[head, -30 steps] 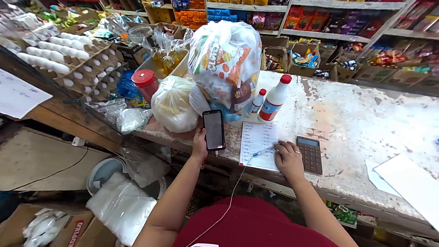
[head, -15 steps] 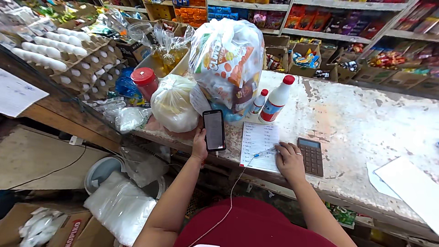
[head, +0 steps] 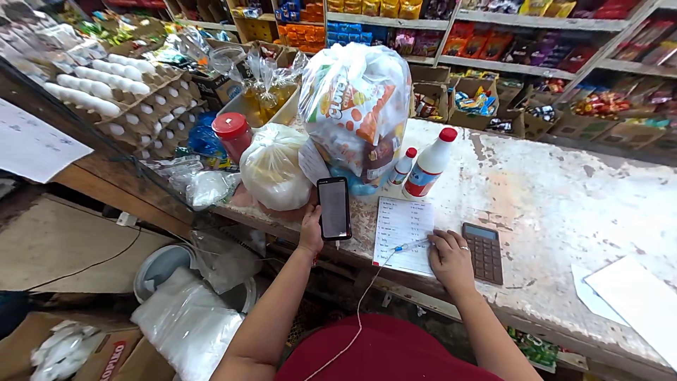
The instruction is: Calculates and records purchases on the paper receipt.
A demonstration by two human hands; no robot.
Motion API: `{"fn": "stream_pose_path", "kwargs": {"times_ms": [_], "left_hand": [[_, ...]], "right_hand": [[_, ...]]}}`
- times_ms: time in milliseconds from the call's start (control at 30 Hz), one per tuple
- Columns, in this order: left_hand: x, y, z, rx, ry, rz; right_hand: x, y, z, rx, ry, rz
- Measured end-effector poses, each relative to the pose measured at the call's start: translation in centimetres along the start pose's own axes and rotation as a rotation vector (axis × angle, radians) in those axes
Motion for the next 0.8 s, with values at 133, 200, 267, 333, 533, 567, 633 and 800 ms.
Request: {"fn": "stream_pose_path", "kwargs": {"times_ms": [133, 200, 267, 333, 533, 567, 633, 800], "left_hand": [[0.03, -0.06, -0.04, -0.001, 0.031, -0.018], [-0.06, -0.08, 0.0, -0.003, 0.031, -0.018], [-0.07, -0.18, -0.06, -0.005, 0.034, -0.017], [-0.02, 0.03, -0.09, -0.014, 0.046, -0.031], [-0.15, -0.08, 0.04, -0.013, 0.025, -0.031], [-0.2, -0.1, 0.09, -0.014, 0.019, -0.027], [-0.13, 0.0, -0.04, -0.008, 0.0, -0.026], [0.08, -0.01, -0.14, 0.012, 0.013, -0.006]], "right_hand": [[-0.26, 0.08, 0.05, -0.007, -0.02, -0.052], [-0.36, 0.09, 0.12, -0.021, -0.025, -0.068], [-0.47, 0.0, 0.23, -0.035, -0.027, -0.081], [-0.54, 0.14, 0.25, -0.041, -0.032, -0.079], [-0.55, 0.14, 0.15, -0.052, -0.037, -0.097], [-0.55, 0.14, 0.13, -0.055, -0.037, -0.101], [-0.49, 0.19, 0.08, -0.06, -0.039, -0.092], [-0.37, 0.21, 0.05, -0.065, -0.051, -0.1]]}}
Point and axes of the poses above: each hand's wrist, its own y-axis away from the middle knuckle, its own x-axis out of the palm, z = x × y, the point moved 4 cm from there along -y, towards the middle knuckle, and after that the axes turned 11 degrees about y, right-handed, at the moved point
